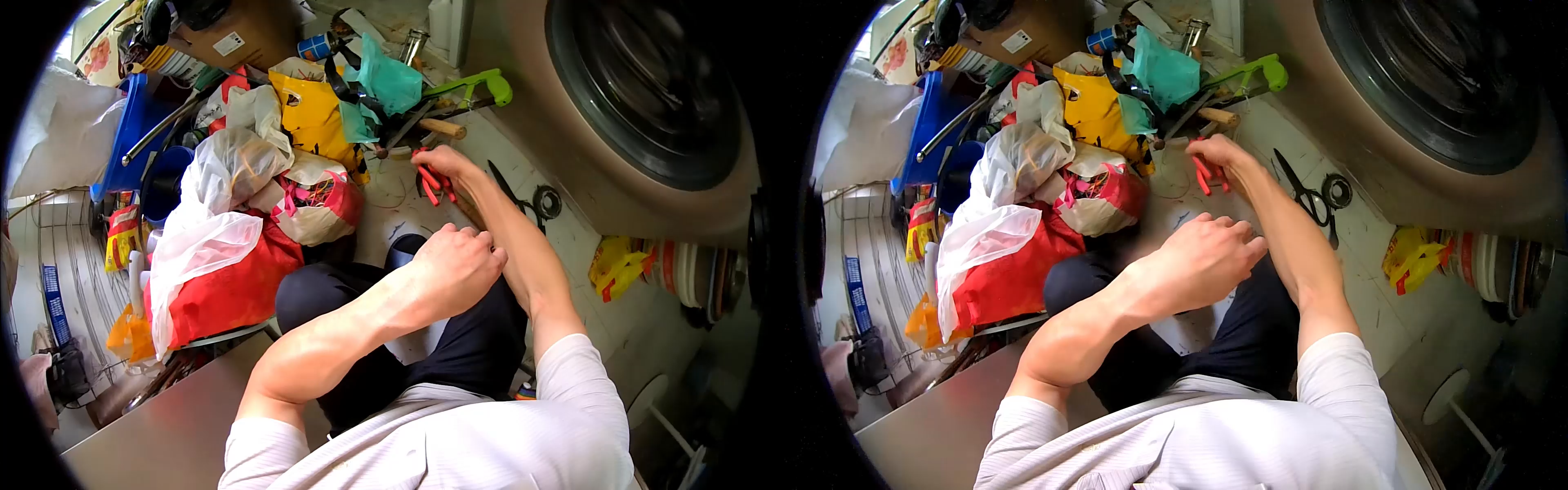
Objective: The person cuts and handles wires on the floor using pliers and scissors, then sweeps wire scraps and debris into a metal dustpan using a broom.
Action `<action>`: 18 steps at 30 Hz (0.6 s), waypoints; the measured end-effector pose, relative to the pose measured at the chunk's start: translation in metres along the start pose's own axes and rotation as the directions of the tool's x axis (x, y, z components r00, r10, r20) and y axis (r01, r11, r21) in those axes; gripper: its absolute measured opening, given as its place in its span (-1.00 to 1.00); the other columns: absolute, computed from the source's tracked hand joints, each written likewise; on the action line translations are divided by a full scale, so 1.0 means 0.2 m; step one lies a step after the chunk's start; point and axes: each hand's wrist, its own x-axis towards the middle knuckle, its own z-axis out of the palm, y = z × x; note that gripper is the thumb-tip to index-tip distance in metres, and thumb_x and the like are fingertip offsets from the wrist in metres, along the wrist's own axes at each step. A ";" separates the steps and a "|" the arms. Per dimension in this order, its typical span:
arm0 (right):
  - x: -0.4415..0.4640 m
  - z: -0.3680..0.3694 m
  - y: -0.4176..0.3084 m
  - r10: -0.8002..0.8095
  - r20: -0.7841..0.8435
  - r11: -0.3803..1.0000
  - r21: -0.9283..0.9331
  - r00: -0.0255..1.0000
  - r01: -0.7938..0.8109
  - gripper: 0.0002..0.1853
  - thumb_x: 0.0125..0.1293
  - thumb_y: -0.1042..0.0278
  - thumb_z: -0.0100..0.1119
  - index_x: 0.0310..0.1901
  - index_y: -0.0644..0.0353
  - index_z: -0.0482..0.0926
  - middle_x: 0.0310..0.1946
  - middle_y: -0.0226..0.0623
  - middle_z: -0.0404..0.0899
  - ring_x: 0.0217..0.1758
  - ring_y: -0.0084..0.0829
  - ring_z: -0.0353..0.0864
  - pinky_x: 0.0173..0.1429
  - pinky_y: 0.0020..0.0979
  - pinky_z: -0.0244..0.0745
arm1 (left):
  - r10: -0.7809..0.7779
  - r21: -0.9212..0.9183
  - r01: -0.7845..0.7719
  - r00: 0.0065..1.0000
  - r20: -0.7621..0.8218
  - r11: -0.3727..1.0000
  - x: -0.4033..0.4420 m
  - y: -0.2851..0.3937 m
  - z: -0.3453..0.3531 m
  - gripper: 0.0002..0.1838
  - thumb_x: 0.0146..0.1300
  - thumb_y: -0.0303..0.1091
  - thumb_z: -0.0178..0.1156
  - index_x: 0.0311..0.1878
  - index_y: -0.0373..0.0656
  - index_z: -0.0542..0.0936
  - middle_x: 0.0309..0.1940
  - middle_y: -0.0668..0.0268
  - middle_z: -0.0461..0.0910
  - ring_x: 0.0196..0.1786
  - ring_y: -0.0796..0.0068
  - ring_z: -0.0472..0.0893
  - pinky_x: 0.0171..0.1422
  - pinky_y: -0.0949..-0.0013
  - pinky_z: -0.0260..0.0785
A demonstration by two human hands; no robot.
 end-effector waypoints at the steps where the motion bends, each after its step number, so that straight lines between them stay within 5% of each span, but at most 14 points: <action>1: 0.04 0.01 -0.02 0.003 0.002 1.000 -0.002 1.000 -0.003 -0.73 0.21 0.23 0.22 -0.58 0.14 0.49 -0.72 -0.40 0.41 -0.74 -0.53 0.33 -0.68 -0.43 0.18 | -0.004 -0.024 0.004 1.000 0.002 1.000 -0.01 -0.01 -0.01 -0.81 0.23 -0.31 0.19 -0.15 -0.18 0.53 -0.26 0.19 0.55 -0.12 0.20 0.60 -0.05 0.15 0.42; 5: 0.19 0.00 -0.11 -0.012 -0.009 0.985 0.173 1.000 0.013 -0.67 0.27 0.24 0.18 -0.63 0.13 0.46 -0.75 -0.42 0.39 -0.79 -0.59 0.26 -0.74 -0.46 0.16 | -0.026 -0.020 0.026 1.000 0.009 0.999 -0.02 -0.03 -0.03 -0.83 0.25 -0.32 0.17 -0.16 -0.18 0.53 -0.26 0.18 0.55 -0.14 0.19 0.60 -0.06 0.14 0.41; 7: 0.35 -0.04 -0.07 0.003 0.213 0.937 0.342 0.977 -0.077 -0.68 0.32 0.22 0.15 -0.56 0.17 0.47 -0.71 -0.38 0.44 -0.70 -0.53 0.38 -0.63 -0.47 0.33 | -0.033 -0.042 0.033 0.999 -0.006 0.999 -0.04 -0.03 -0.04 -0.84 0.26 -0.32 0.15 -0.17 -0.19 0.52 -0.26 0.18 0.54 -0.14 0.17 0.59 -0.07 0.14 0.40; 8: 0.41 0.02 -0.03 -0.054 0.072 0.784 0.621 0.996 -0.002 -0.75 0.39 0.22 0.09 -0.32 0.24 0.52 -0.48 -0.23 0.58 -0.50 -0.36 0.57 -0.47 -0.47 0.49 | -0.036 -0.042 0.035 0.999 -0.005 0.998 -0.04 -0.04 -0.04 -0.84 0.26 -0.32 0.15 -0.17 -0.19 0.52 -0.26 0.18 0.54 -0.14 0.17 0.59 -0.07 0.14 0.40; 9: 0.38 0.06 -0.05 -0.055 0.072 0.783 0.622 0.996 -0.002 -0.75 0.39 0.22 0.09 -0.32 0.24 0.52 -0.48 -0.23 0.58 -0.50 -0.36 0.57 -0.47 -0.47 0.49 | -0.040 -0.058 0.040 0.999 -0.006 0.998 -0.04 -0.04 -0.04 -0.84 0.27 -0.33 0.14 -0.17 -0.19 0.52 -0.27 0.18 0.54 -0.14 0.17 0.59 -0.06 0.14 0.40; 12: 0.27 0.13 0.02 -0.194 -0.189 0.342 0.907 0.963 0.247 -0.64 0.44 0.18 0.04 0.06 0.32 0.42 -0.06 0.01 0.57 -0.20 -0.04 0.67 -0.30 -0.35 0.63 | -0.042 -0.085 0.042 0.999 -0.002 0.996 -0.05 -0.05 -0.05 -0.85 0.26 -0.34 0.14 -0.17 -0.19 0.51 -0.27 0.17 0.54 -0.14 0.16 0.59 -0.05 0.14 0.38; 15: 0.24 0.18 0.04 -0.093 -0.368 0.165 0.910 0.925 0.379 -0.73 0.42 0.21 0.04 -0.10 0.28 0.51 -0.23 -0.15 0.61 -0.27 -0.22 0.65 -0.17 -0.24 0.71 | -0.049 -0.101 0.051 0.999 0.021 0.994 -0.06 -0.03 -0.05 -0.85 0.24 -0.37 0.14 -0.17 -0.19 0.51 -0.27 0.16 0.54 -0.13 0.15 0.59 -0.04 0.15 0.37; 18: 0.21 0.23 0.04 -0.155 -0.441 0.230 0.854 0.884 0.467 -0.68 0.43 0.18 0.05 -0.04 0.32 0.47 -0.15 -0.11 0.59 -0.18 -0.18 0.64 -0.09 -0.24 0.68 | -0.041 -0.091 0.042 0.999 0.013 0.995 -0.06 -0.02 -0.04 -0.85 0.21 -0.41 0.13 -0.17 -0.20 0.51 -0.27 0.16 0.54 -0.13 0.16 0.58 -0.03 0.16 0.37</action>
